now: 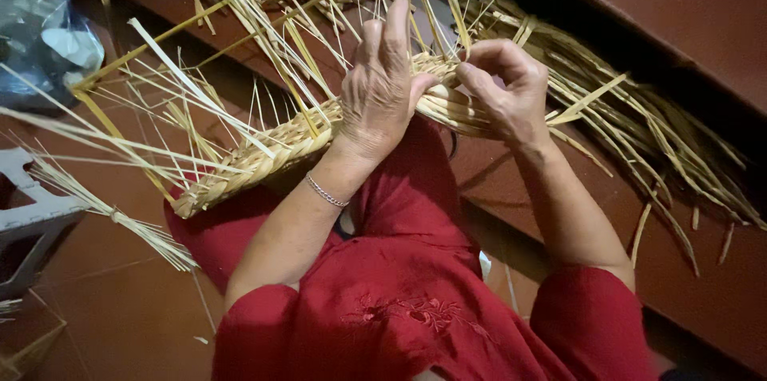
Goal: The person sits on the floor weaving a basket, interlacing palm leaf strips around the woven base and upright frame stakes on their lap. They fold, thread, and tighten strips one at a time, rotating the basket to work around its edge.
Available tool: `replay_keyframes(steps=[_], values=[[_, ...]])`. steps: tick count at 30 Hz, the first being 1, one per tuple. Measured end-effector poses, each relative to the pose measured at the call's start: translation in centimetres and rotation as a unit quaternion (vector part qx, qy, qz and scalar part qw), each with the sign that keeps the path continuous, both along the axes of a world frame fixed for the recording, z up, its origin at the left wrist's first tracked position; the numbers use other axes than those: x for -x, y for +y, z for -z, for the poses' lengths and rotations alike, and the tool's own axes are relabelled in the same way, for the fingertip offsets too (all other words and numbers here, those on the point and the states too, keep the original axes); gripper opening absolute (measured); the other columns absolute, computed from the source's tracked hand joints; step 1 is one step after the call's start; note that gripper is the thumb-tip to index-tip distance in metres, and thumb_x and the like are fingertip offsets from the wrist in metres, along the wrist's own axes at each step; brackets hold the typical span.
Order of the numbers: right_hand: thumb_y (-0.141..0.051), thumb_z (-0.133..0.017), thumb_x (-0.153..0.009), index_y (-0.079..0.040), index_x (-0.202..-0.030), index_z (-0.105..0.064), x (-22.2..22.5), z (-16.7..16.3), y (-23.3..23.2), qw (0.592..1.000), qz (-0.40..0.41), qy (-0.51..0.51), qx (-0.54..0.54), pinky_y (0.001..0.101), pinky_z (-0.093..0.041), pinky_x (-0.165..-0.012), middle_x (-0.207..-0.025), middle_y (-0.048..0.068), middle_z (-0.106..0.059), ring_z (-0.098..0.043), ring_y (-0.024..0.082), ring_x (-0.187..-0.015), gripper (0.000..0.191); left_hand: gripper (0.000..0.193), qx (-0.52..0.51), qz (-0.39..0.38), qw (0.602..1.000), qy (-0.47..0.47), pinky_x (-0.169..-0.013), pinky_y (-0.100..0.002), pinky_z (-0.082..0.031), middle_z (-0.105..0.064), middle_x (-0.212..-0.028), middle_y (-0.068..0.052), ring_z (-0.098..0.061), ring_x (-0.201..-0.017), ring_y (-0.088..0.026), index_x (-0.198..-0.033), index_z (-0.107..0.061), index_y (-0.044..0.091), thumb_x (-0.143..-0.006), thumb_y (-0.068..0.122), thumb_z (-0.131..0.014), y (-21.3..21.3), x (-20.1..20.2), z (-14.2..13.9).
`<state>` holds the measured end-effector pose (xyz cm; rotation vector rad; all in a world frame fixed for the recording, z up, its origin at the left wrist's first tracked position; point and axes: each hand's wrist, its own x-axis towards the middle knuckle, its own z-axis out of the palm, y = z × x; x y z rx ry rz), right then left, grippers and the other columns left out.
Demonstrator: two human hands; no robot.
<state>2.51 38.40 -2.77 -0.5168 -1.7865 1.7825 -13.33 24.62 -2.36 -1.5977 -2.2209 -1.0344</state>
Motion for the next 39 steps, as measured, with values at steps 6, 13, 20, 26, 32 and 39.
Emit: replay_keyframes(steps=[6, 13, 20, 26, 32, 39], values=[[-0.002, -0.073, -0.102, 0.000, -0.113, -0.066, -0.1, 0.5, -0.2, 0.999, 0.031, 0.028, 0.018, 0.0243, -0.057, -0.085, -0.103, 0.004, -0.072, -0.068, 0.008, -0.092, 0.013, 0.013, 0.110, 0.081, 0.985, 0.105, -0.061, -0.024, -0.061, -0.058, -0.103, -0.016, -0.071, -0.081, -0.020, -0.110, -0.061, -0.006, -0.102, -0.006, -0.071, 0.9, -1.1, 0.2], [-0.001, -0.072, -0.103, 0.001, -0.116, -0.067, 0.1, 1.1, -0.6, 0.998, 0.039, 0.058, 0.001, 0.0255, -0.057, -0.093, -0.111, 0.004, -0.071, -0.067, 0.008, -0.099, 0.014, 0.038, 0.003, 0.081, 0.995, 0.056, -0.073, -0.033, -0.064, -0.059, -0.105, -0.022, -0.072, -0.082, -0.030, -0.116, -0.060, -0.014, -0.079, -0.012, -0.061, 0.3, -4.1, -2.0], [0.000, -0.075, -0.104, 0.001, -0.119, -0.067, -1.7, -2.2, -1.5, 0.949, 0.107, 0.003, -0.297, 0.0265, -0.055, -0.070, -0.106, 0.008, -0.070, -0.068, 0.013, -0.085, 0.016, 0.007, 0.055, 0.132, 0.974, -0.174, -0.060, -0.030, -0.060, -0.065, -0.088, -0.014, -0.070, -0.068, -0.024, -0.100, -0.071, -0.003, -0.094, 0.000, -0.072, 2.1, -1.5, -1.1], [-0.015, -0.084, -0.086, -0.006, -0.112, -0.065, -3.9, -3.8, -3.3, 0.845, 0.013, -0.091, -0.527, 0.0399, -0.054, -0.073, -0.098, 0.011, -0.067, -0.067, 0.030, -0.083, 0.034, 0.004, -0.015, 0.140, 0.962, -0.232, -0.070, -0.034, -0.060, -0.069, -0.090, -0.012, -0.073, -0.077, -0.023, -0.090, -0.071, -0.002, -0.092, 0.002, -0.072, 1.8, -0.4, -1.7], [-0.020, -0.082, -0.085, -0.004, -0.119, -0.065, -4.8, -4.2, -3.2, 0.872, -0.051, -0.197, -0.445, 0.0417, -0.054, -0.074, -0.097, 0.013, -0.065, -0.067, 0.031, -0.087, 0.041, 0.006, -0.015, 0.138, 0.958, -0.250, -0.070, -0.034, -0.059, -0.071, -0.091, -0.012, -0.074, -0.077, -0.023, -0.092, -0.073, -0.002, -0.091, 0.004, -0.072, 1.8, -0.6, -1.9], [-0.026, -0.078, -0.100, -0.011, -0.107, -0.073, -5.7, -8.0, -1.8, 0.760, -0.011, -0.247, -0.601, 0.0424, -0.044, -0.073, -0.087, 0.006, -0.061, -0.056, 0.027, -0.083, 0.018, 0.028, -0.003, 0.233, 0.938, -0.256, -0.087, -0.035, -0.062, -0.075, -0.110, -0.013, -0.075, -0.094, -0.023, -0.113, -0.072, -0.002, -0.090, -0.004, -0.057, 0.5, 0.4, -2.5]])
